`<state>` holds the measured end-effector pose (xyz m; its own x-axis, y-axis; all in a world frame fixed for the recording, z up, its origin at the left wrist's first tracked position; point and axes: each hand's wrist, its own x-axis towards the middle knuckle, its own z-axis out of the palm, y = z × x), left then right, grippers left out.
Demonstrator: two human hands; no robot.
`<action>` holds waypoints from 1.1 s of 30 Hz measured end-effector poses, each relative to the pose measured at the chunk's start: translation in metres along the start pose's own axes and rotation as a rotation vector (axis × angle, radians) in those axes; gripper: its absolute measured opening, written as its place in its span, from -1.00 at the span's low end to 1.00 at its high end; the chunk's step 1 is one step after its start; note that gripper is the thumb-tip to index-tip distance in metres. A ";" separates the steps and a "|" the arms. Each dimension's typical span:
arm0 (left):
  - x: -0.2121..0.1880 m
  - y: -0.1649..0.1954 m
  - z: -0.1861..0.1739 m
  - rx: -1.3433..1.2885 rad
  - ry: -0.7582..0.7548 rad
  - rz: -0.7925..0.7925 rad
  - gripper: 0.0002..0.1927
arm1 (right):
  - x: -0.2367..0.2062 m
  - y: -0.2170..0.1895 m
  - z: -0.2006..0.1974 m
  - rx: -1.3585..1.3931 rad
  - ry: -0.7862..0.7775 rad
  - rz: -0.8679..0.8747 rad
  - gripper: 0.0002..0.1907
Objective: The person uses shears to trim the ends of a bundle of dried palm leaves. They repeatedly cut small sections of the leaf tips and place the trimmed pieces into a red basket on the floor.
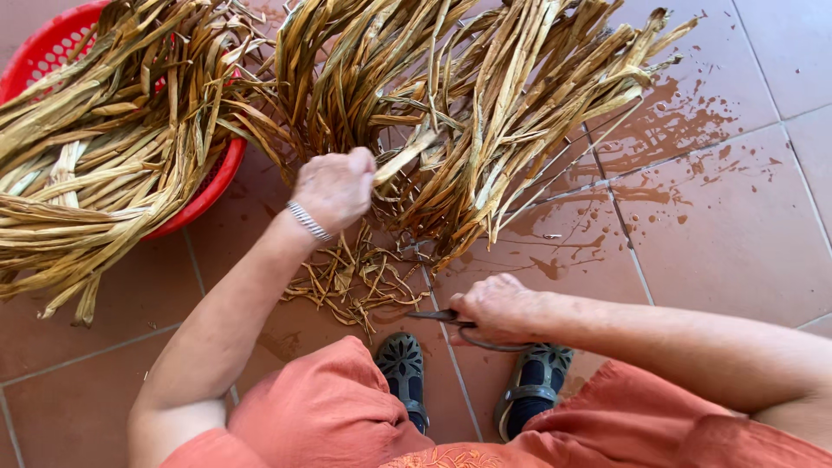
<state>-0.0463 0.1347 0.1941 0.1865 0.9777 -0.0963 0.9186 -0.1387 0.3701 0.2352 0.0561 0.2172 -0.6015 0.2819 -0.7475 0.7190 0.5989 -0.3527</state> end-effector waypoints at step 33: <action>-0.044 0.045 -0.006 -1.468 0.022 -0.143 -0.62 | 0.011 0.019 -0.078 1.162 0.494 -0.556 -0.73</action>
<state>-0.0156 0.0861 0.2208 0.1089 0.9731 -0.2029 -0.2421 0.2239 0.9440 0.2151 0.1291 0.2463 -0.7868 0.5946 -0.1653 0.0733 -0.1759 -0.9817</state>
